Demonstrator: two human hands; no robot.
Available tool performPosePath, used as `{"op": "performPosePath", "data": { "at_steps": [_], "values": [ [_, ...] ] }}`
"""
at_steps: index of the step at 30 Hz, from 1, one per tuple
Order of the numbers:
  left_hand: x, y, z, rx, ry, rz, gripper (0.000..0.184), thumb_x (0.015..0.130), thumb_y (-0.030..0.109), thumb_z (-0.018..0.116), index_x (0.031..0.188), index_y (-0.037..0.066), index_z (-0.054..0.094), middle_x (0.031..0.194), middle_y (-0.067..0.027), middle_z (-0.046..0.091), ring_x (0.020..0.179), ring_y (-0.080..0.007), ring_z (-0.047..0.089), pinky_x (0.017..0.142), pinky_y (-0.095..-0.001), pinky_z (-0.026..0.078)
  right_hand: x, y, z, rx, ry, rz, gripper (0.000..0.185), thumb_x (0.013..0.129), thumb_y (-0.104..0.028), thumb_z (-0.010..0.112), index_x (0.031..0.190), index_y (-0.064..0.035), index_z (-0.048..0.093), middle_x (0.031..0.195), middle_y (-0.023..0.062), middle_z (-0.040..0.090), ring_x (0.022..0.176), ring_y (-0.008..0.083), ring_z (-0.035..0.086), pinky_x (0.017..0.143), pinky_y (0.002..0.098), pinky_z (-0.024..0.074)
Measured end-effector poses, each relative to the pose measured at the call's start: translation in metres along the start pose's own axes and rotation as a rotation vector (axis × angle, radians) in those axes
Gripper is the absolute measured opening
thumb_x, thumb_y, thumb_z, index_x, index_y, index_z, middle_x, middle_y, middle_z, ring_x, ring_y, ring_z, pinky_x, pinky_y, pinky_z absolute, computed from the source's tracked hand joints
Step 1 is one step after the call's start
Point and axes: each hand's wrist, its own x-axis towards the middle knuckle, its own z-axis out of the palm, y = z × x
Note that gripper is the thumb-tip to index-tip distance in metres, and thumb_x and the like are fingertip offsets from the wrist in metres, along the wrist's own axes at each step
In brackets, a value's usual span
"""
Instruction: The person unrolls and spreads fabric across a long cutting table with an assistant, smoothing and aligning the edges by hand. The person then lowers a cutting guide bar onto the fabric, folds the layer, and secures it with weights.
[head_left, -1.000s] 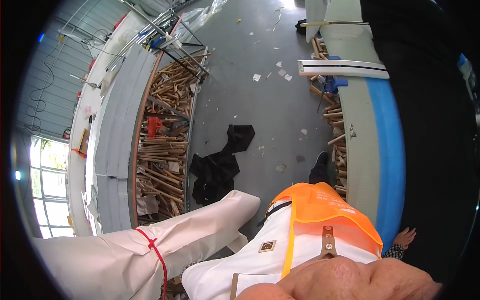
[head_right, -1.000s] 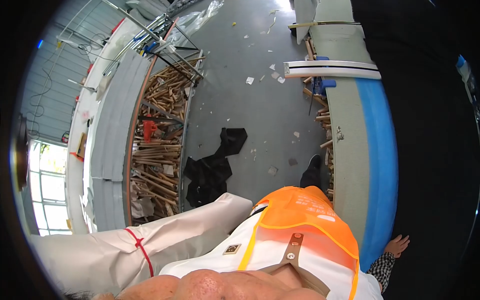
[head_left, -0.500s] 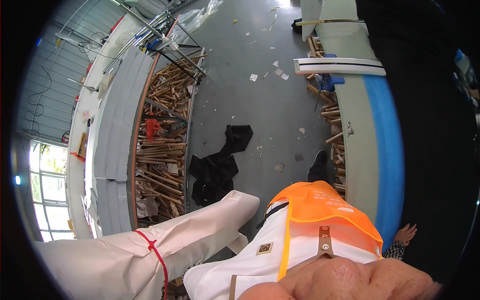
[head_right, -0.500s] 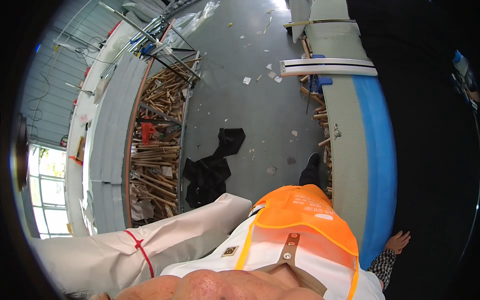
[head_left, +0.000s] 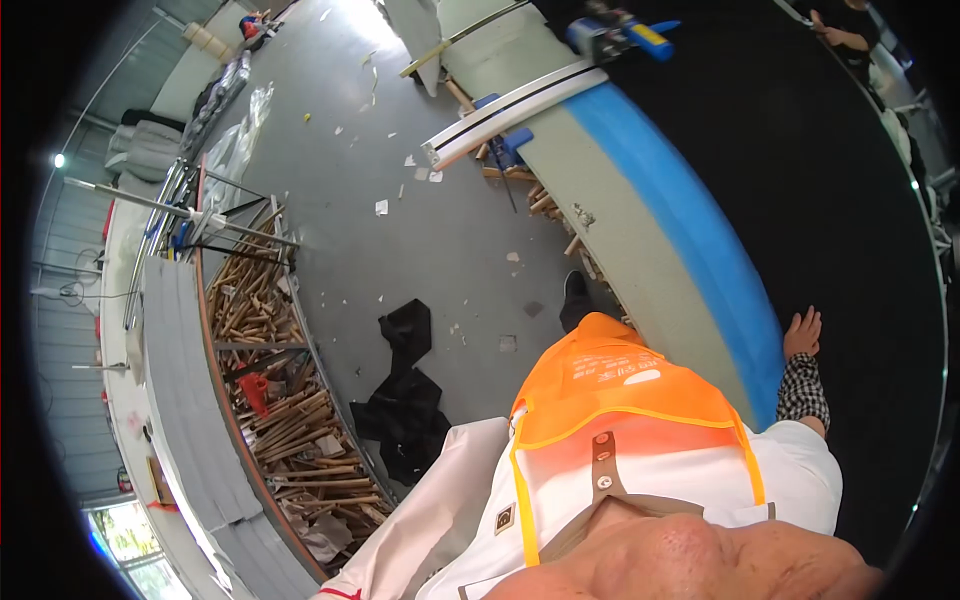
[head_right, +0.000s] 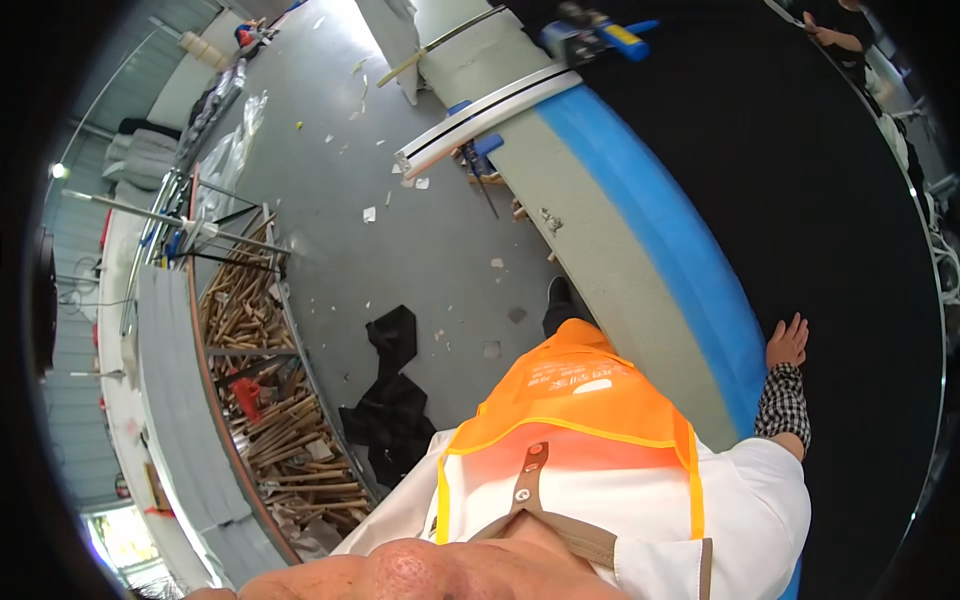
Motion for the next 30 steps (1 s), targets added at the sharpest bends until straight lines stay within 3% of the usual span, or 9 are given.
{"op": "performPosePath", "data": {
  "at_steps": [6, 9, 12, 14, 19, 22, 27, 28, 30],
  "values": [
    [0.006, 0.031, -0.018, 0.203, -0.610, -0.312, 0.037, 0.101, 0.031, 0.052, 0.083, 0.003, 0.068, 0.101, -0.0095, 0.069, 0.079, -0.0165, 0.065, 0.071, -0.0250, 0.048, 0.008, 0.000, -0.004, -0.038, -0.080, 0.023, 0.066, 0.103, -0.058, 0.017, 0.159, -0.0223, 0.014, 0.165, 0.0080, 0.012, 0.150, 0.0296, 0.016, 0.113, 0.0588, 0.0257],
    [0.038, 0.083, -0.026, 0.226, -0.741, -0.131, 0.037, 0.101, 0.031, 0.052, 0.083, 0.003, 0.068, 0.101, -0.0095, 0.069, 0.079, -0.0165, 0.065, 0.071, -0.0250, 0.048, 0.014, 0.002, -0.019, -0.130, -0.162, 0.000, 0.064, 0.103, -0.053, 0.026, 0.155, -0.0157, 0.025, 0.162, 0.0110, 0.022, 0.147, 0.0317, 0.023, 0.112, 0.0585, 0.0276],
    [0.113, 0.172, -0.018, 0.267, -0.471, 0.668, 0.031, 0.100, 0.031, 0.054, 0.094, 0.003, 0.066, 0.101, -0.0078, 0.067, 0.085, -0.0182, 0.064, 0.072, -0.0279, 0.048, 0.043, -0.040, -0.071, -0.132, -0.090, -0.123, 0.058, 0.103, -0.045, 0.039, 0.148, -0.0080, 0.039, 0.153, 0.0147, 0.038, 0.141, 0.0331, 0.035, 0.109, 0.0571, 0.0317],
    [0.155, 0.244, 0.010, -0.164, -0.095, 0.366, 0.034, 0.099, 0.034, 0.056, 0.114, 0.004, 0.058, 0.109, -0.0062, 0.062, 0.094, -0.0204, 0.062, 0.077, -0.0316, 0.047, 0.074, -0.085, -0.093, 0.109, 0.113, -0.201, 0.053, 0.102, -0.039, 0.047, 0.142, -0.0043, 0.046, 0.144, 0.0172, 0.050, 0.134, 0.0342, 0.045, 0.108, 0.0507, 0.0366],
    [0.277, 0.381, 0.069, -0.139, 0.263, 0.453, 0.066, 0.092, 0.043, 0.065, 0.140, 0.007, 0.037, 0.133, -0.0090, 0.049, 0.112, -0.0238, 0.055, 0.086, -0.0396, 0.042, 0.189, -0.249, -0.089, 0.260, 0.312, -0.112, 0.062, 0.096, -0.048, 0.051, 0.139, -0.0037, 0.050, 0.145, 0.0178, 0.049, 0.136, 0.0326, 0.044, 0.112, 0.0453, 0.0363],
    [0.332, 0.426, 0.085, -0.030, 0.447, 0.432, 0.075, 0.089, 0.045, 0.068, 0.143, 0.006, 0.034, 0.136, -0.0105, 0.047, 0.114, -0.0253, 0.052, 0.087, -0.0421, 0.041, 0.224, -0.373, -0.106, 0.373, 0.450, -0.034, 0.053, 0.091, -0.045, 0.056, 0.127, -0.0045, 0.057, 0.134, 0.0143, 0.056, 0.127, 0.0326, 0.051, 0.096, 0.0535, 0.0474],
    [0.358, 0.430, 0.078, 0.066, 0.518, 0.369, 0.046, 0.092, 0.034, 0.066, 0.123, 0.003, 0.051, 0.115, -0.0107, 0.060, 0.093, -0.0218, 0.061, 0.068, -0.0382, 0.046, 0.229, -0.554, -0.139, 0.408, 0.660, -0.319, 0.050, 0.088, -0.037, 0.058, 0.119, 0.0023, 0.057, 0.125, 0.0166, 0.056, 0.113, 0.0313, 0.054, 0.080, 0.0512, 0.0497],
    [0.358, 0.431, 0.079, 0.077, 0.522, 0.367, 0.044, 0.093, 0.033, 0.064, 0.122, 0.003, 0.051, 0.114, -0.0106, 0.061, 0.092, -0.0217, 0.062, 0.068, -0.0374, 0.045, 0.221, -0.582, -0.148, 0.452, 0.617, -0.409, 0.053, 0.089, -0.035, 0.056, 0.124, 0.0045, 0.054, 0.129, 0.0193, 0.054, 0.116, 0.0314, 0.051, 0.081, 0.0515, 0.0487],
    [0.356, 0.431, 0.081, 0.094, 0.533, 0.356, 0.040, 0.094, 0.031, 0.062, 0.121, 0.003, 0.051, 0.111, -0.0104, 0.061, 0.090, -0.0213, 0.064, 0.067, -0.0357, 0.045, 0.208, -0.643, -0.142, 0.318, 0.406, -0.353, 0.061, 0.096, -0.030, 0.047, 0.144, 0.0073, 0.038, 0.153, 0.0235, 0.035, 0.142, 0.0347, 0.031, 0.108, 0.0477, 0.0346]
  ]
}}
